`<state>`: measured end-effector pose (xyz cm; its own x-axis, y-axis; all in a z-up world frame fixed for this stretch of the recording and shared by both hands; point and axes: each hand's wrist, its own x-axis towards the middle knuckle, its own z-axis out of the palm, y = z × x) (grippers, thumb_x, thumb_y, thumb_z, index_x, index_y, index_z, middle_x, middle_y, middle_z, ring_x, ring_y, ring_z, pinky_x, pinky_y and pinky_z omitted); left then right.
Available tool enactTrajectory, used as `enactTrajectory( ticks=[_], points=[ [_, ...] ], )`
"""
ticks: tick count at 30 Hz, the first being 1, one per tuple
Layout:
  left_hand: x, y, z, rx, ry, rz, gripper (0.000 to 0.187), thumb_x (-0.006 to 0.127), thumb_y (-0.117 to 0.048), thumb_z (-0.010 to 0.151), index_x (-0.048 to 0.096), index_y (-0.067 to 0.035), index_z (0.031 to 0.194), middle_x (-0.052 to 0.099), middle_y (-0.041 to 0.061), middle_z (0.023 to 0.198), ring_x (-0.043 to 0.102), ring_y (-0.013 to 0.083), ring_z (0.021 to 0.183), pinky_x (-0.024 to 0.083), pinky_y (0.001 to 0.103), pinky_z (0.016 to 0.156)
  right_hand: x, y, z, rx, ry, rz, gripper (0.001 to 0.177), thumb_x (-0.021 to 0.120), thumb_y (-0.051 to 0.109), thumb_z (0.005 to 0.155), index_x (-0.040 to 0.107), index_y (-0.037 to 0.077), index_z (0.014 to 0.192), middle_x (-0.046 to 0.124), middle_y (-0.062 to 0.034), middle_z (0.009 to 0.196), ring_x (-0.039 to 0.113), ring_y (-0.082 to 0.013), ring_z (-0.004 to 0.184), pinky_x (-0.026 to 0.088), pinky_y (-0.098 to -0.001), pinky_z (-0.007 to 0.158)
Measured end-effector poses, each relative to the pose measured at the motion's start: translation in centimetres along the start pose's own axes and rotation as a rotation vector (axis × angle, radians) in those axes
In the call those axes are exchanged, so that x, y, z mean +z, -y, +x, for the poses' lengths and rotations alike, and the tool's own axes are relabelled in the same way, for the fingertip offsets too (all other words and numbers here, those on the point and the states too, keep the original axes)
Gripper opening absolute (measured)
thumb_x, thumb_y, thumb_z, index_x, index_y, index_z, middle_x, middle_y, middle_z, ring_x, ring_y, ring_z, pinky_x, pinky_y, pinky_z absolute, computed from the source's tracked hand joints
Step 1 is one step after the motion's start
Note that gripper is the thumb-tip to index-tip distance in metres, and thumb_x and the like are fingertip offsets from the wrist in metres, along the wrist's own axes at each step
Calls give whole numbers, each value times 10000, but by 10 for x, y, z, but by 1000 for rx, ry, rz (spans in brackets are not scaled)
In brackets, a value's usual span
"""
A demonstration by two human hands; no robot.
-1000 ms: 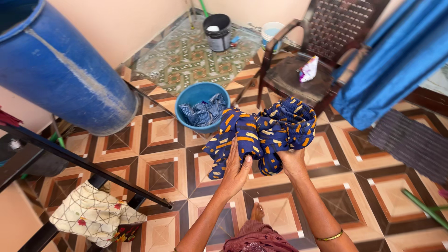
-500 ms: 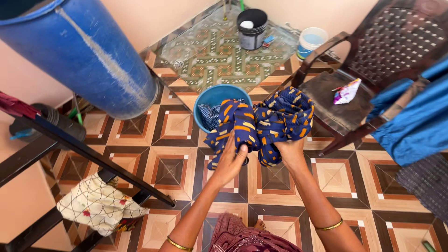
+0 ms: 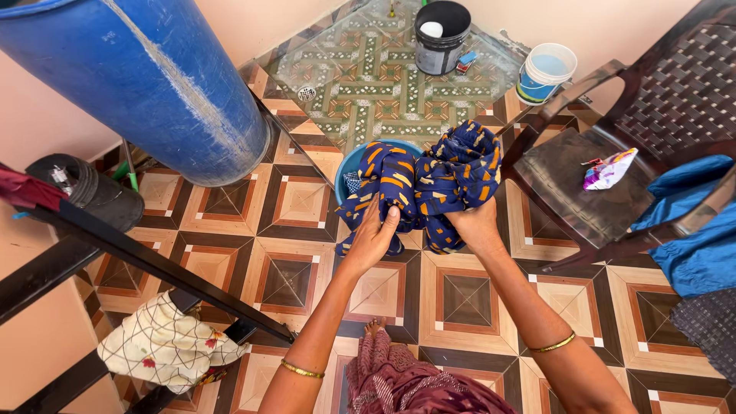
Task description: The person takes several clothes from a drying rack and places them into a blue bucket on the floor.
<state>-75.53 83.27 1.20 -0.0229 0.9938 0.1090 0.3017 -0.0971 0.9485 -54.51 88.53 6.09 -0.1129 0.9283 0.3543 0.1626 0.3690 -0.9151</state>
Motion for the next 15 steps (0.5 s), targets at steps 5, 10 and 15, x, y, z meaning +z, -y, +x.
enactTrajectory(
  ticks=[5,10,15],
  points=[
    [-14,44,45,15,-12,8,793,385,-615,1030,421,11,1517,364,255,1614,280,391,1534,216,441,1237,31,-22,40,12,13,-30,526,856,154,808,639,28,1271,723,-83,1218,688,-169,1110,549,-333,987],
    [-27,74,84,0,12,42,801,398,-613,1038,398,25,1523,364,273,1595,273,421,1521,210,465,1229,56,-38,74,22,6,-178,540,869,170,772,649,34,1247,733,-94,1199,702,-188,1099,549,-346,966],
    [-35,96,119,116,-45,248,769,443,-589,1042,430,14,1518,404,252,1574,344,445,1479,259,514,1223,79,-63,105,8,-50,-232,619,885,185,744,599,28,1270,685,-121,1234,671,-236,1135,520,-367,983]
  ],
)
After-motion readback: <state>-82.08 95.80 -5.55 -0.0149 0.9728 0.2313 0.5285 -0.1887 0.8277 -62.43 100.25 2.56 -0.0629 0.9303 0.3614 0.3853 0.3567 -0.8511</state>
